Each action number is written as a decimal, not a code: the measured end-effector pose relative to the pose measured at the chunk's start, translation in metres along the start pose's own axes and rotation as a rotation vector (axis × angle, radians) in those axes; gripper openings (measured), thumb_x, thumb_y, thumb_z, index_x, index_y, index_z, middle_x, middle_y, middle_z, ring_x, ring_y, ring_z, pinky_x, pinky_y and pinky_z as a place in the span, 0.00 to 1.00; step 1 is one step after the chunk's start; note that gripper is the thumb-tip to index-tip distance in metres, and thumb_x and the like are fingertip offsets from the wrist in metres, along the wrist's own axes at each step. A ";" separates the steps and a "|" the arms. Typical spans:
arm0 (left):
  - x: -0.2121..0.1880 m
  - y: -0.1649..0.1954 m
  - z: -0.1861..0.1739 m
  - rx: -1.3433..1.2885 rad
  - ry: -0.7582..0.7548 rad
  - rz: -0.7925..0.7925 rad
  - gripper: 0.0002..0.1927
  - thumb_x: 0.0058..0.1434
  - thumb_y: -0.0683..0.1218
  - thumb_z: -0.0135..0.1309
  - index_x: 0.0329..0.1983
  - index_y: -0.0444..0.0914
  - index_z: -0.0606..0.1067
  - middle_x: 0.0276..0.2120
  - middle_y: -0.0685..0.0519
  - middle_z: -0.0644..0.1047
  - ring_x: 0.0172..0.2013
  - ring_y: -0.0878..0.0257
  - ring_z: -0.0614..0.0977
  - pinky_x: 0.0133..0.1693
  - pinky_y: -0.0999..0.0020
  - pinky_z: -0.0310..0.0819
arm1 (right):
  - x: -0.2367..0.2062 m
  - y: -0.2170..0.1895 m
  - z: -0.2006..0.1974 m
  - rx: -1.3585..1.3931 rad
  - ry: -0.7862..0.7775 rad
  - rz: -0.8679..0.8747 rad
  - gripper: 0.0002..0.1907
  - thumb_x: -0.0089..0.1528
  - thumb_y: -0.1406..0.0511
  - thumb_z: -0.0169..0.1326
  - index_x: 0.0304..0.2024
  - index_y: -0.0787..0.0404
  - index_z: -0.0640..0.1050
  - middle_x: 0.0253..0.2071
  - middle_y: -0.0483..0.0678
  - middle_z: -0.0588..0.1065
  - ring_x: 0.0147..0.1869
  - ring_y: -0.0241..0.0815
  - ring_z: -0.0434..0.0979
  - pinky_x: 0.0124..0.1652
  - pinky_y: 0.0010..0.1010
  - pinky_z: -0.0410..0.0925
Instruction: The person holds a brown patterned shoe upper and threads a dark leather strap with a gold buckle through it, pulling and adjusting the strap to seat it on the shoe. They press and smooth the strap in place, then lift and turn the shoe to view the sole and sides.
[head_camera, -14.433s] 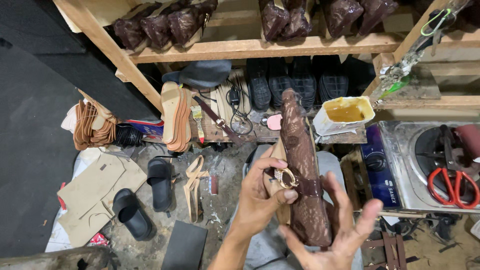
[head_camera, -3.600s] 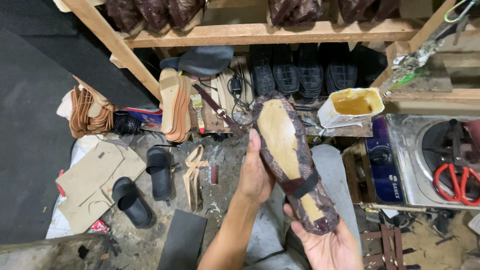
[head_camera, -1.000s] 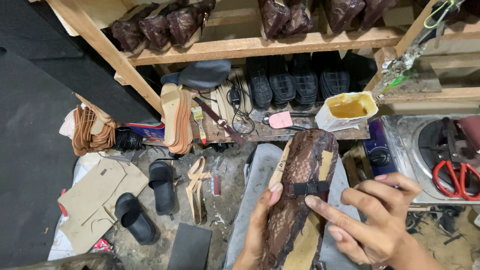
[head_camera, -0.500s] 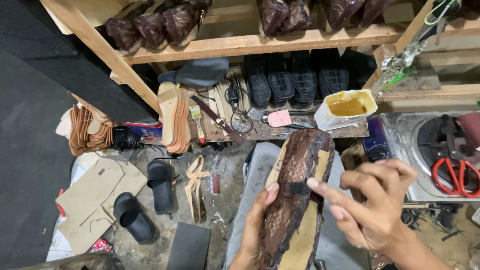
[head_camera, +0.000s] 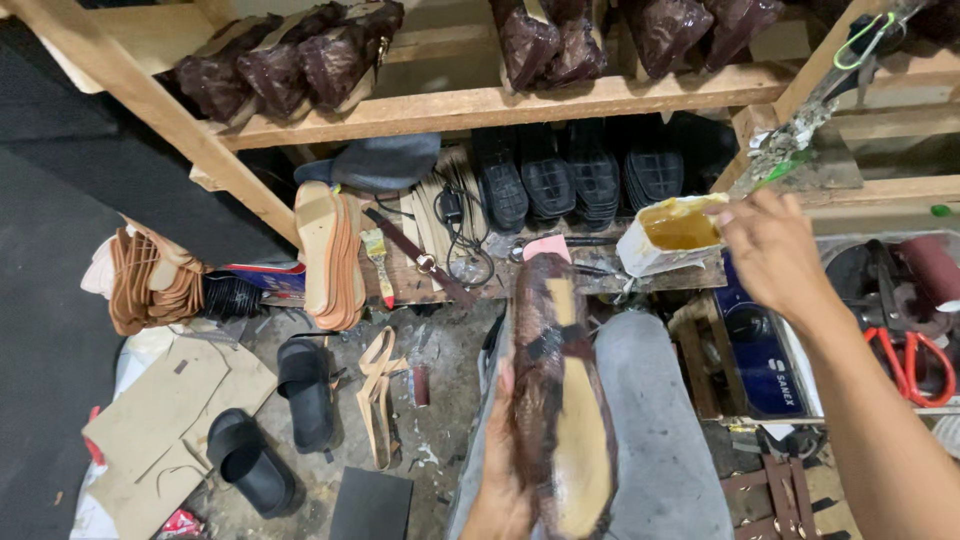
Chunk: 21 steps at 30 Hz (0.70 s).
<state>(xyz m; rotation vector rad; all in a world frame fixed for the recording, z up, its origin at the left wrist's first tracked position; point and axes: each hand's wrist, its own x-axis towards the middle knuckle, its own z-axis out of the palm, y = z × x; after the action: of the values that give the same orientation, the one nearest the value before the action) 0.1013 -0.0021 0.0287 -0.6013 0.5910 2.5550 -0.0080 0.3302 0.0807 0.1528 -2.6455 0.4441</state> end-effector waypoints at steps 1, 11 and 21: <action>0.009 -0.001 -0.006 0.028 -0.066 0.116 0.31 0.63 0.56 0.54 0.68 0.40 0.69 0.56 0.49 0.78 0.51 0.57 0.82 0.52 0.58 0.78 | 0.001 0.017 0.016 -0.096 -0.053 -0.020 0.18 0.72 0.58 0.45 0.51 0.56 0.84 0.43 0.51 0.72 0.51 0.54 0.65 0.52 0.46 0.61; 0.042 0.079 -0.080 0.737 -0.041 0.485 0.33 0.44 0.30 0.69 0.57 0.26 0.75 0.48 0.41 0.82 0.44 0.57 0.85 0.46 0.63 0.82 | 0.019 0.051 0.068 -0.370 -0.246 -0.028 0.28 0.75 0.48 0.44 0.33 0.56 0.85 0.47 0.47 0.75 0.57 0.50 0.66 0.60 0.51 0.53; -0.011 0.084 -0.029 1.195 -0.099 0.619 0.37 0.43 0.31 0.69 0.60 0.31 0.74 0.51 0.49 0.83 0.50 0.65 0.82 0.55 0.69 0.76 | -0.060 -0.119 -0.007 0.686 -0.057 -0.060 0.40 0.75 0.41 0.27 0.46 0.60 0.83 0.52 0.49 0.71 0.62 0.46 0.65 0.67 0.41 0.57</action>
<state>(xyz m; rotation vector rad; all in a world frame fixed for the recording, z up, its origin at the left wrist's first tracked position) 0.0766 -0.0883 0.0361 0.1755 2.2417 2.0791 0.0693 0.2221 0.0932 0.4565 -2.4219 1.3231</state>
